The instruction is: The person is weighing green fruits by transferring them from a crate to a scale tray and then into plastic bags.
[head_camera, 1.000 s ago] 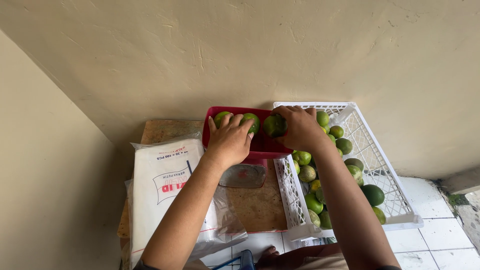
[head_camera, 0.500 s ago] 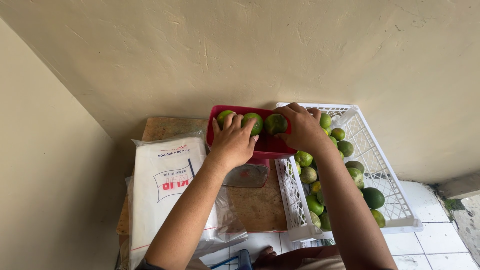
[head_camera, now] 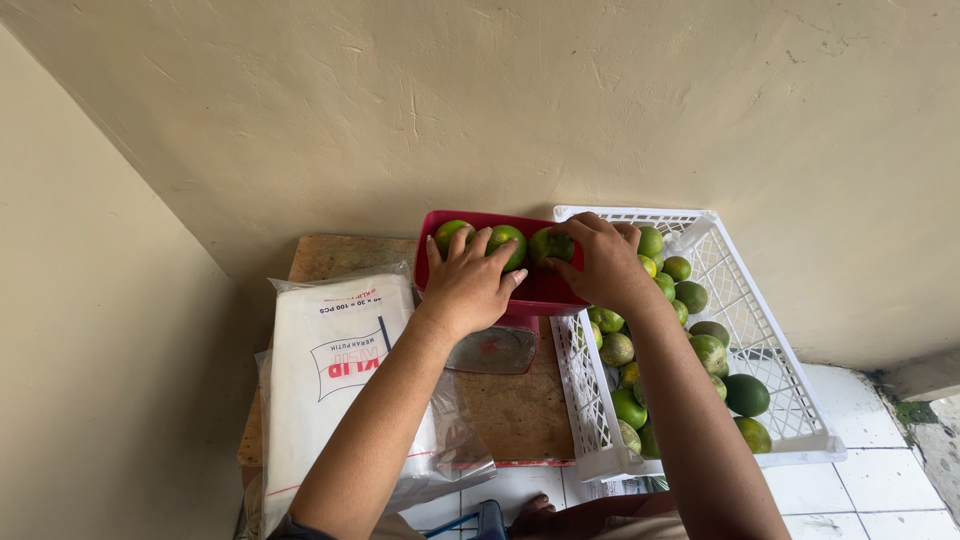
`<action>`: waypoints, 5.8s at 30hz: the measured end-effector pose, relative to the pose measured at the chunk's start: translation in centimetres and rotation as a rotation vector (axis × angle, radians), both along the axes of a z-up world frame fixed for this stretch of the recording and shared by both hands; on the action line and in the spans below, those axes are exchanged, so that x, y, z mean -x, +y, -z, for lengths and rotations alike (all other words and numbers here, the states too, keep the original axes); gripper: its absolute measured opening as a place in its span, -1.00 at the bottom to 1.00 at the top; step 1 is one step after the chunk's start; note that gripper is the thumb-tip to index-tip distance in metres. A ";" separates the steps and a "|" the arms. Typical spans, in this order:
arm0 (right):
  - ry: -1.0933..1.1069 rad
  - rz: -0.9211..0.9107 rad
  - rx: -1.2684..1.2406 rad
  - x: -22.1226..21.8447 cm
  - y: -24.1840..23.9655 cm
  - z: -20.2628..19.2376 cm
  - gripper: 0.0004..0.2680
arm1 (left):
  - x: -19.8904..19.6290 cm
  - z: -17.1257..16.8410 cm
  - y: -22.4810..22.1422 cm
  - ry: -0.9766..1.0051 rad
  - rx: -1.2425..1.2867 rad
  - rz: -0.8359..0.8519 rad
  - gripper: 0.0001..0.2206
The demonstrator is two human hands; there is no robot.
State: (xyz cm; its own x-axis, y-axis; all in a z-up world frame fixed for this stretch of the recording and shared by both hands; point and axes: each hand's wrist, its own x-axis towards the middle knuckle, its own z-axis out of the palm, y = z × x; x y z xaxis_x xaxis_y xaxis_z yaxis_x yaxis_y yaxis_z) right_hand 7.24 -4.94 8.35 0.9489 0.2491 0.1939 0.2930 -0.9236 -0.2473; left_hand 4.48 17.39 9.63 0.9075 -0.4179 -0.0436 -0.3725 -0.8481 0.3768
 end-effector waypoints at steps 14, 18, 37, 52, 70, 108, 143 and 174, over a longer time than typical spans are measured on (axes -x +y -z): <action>-0.035 -0.070 -0.043 1.6 0.1 -1.0 -0.81 | 0.6 -1.0 -0.4 0.048 -0.034 -0.023 -0.54; -0.053 -0.070 -0.059 2.1 0.3 -1.2 -0.82 | 0.5 -0.9 -0.3 0.035 -0.018 -0.027 -0.55; -0.224 0.112 -0.449 3.6 -13.3 7.1 -0.90 | 6.9 2.5 -11.8 -0.064 0.545 0.598 -0.65; 0.417 0.389 -0.147 5.8 -15.0 10.1 -0.80 | -1.8 15.2 -19.9 -0.123 -0.015 0.394 -0.66; 0.506 0.127 -0.007 4.7 -12.3 14.0 -0.52 | 1.0 10.0 -20.9 0.097 -0.661 0.279 -0.52; 0.294 0.048 -1.582 4.5 -17.7 12.1 -0.57 | 1.6 8.4 -16.8 0.115 0.504 0.153 -0.47; 0.140 0.239 -1.393 5.6 -15.1 10.4 -0.63 | 0.2 11.0 -18.1 0.239 1.287 0.092 -0.29; 0.105 0.093 -1.230 5.7 -15.8 11.1 -0.57 | -0.3 11.3 -18.2 0.332 1.387 0.072 -0.58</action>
State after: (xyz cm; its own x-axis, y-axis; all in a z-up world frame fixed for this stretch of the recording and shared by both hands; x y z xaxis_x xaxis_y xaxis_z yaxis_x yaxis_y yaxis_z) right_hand 1.50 -20.75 -2.77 0.9782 -0.1138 0.1735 0.1655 -0.0768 -0.9832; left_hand 4.83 -0.79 -1.71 0.9115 -0.3412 0.2296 -0.1304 0.2896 0.9482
